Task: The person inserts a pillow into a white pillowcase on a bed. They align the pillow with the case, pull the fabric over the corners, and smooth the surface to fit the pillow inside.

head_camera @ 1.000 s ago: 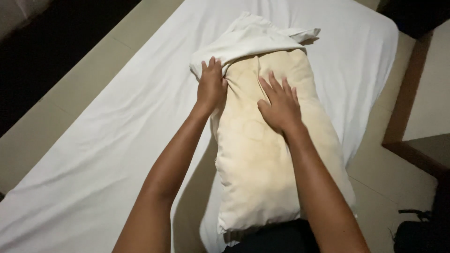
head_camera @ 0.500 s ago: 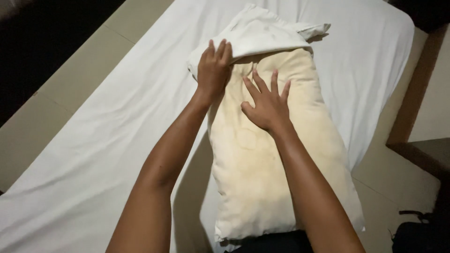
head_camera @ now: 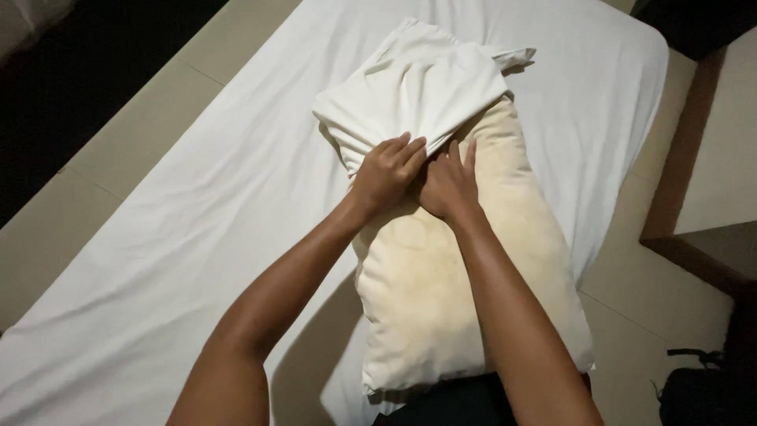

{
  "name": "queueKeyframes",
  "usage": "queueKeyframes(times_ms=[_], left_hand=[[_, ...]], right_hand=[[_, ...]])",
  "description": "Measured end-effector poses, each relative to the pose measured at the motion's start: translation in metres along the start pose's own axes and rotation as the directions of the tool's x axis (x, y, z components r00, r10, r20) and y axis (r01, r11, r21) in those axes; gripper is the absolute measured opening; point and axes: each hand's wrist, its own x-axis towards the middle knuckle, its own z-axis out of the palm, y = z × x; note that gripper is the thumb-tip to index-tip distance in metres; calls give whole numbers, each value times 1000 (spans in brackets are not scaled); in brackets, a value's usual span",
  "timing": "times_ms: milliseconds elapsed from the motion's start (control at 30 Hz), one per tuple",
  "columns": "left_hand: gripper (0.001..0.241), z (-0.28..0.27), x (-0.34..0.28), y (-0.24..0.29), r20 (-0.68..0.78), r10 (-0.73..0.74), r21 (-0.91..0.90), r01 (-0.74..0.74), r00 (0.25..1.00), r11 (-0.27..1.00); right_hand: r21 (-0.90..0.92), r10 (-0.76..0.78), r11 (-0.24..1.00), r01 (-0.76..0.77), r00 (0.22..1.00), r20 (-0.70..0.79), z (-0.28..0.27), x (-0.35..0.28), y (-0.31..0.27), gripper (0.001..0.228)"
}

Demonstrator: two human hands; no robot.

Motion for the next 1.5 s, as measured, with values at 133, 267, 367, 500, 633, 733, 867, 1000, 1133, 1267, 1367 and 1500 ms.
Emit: queueKeyframes(times_ms=[133,267,367,500,633,733,867,1000,1133,1267,1367,1500], left_hand=[[63,-2,7,2,67,-84,-55,88,994,995],[33,-45,47,18,4,-74,-80,74,997,994],[32,-26,64,20,2,-62,-126,61,998,990],[39,11,87,19,29,-35,-174,39,999,984],[58,41,108,13,196,-61,-123,86,979,989],[57,59,117,14,257,-67,-37,79,964,996],[47,95,120,6,308,-110,-45,130,945,991],[34,118,123,-1,312,-174,-58,201,934,978],[20,140,135,3,301,-193,-76,225,934,971],[40,129,148,22,423,-272,-31,314,864,949],[35,139,157,26,532,-223,-5,266,817,964],[12,151,161,29,618,-128,-4,165,776,986]], right_hand=[[101,-5,995,6,1000,-14,-28,-32,-10,65],[285,76,957,-62,996,-40,-66,-80,-11,69],[312,229,928,-202,972,-51,-67,-101,17,75],[433,436,804,-407,899,35,-40,-106,78,74],[514,439,742,-430,892,113,-34,-95,104,76],[565,388,721,-401,910,150,-40,-89,106,78],[555,305,785,-274,952,39,-30,-71,116,74],[581,279,768,-271,957,78,-35,-54,116,79],[604,221,779,-169,975,-12,-28,-32,123,81],[576,224,797,-179,975,-6,-9,-22,126,80],[520,241,830,-202,971,-7,-4,-25,118,82],[473,257,857,-204,965,-48,2,-32,109,80]])
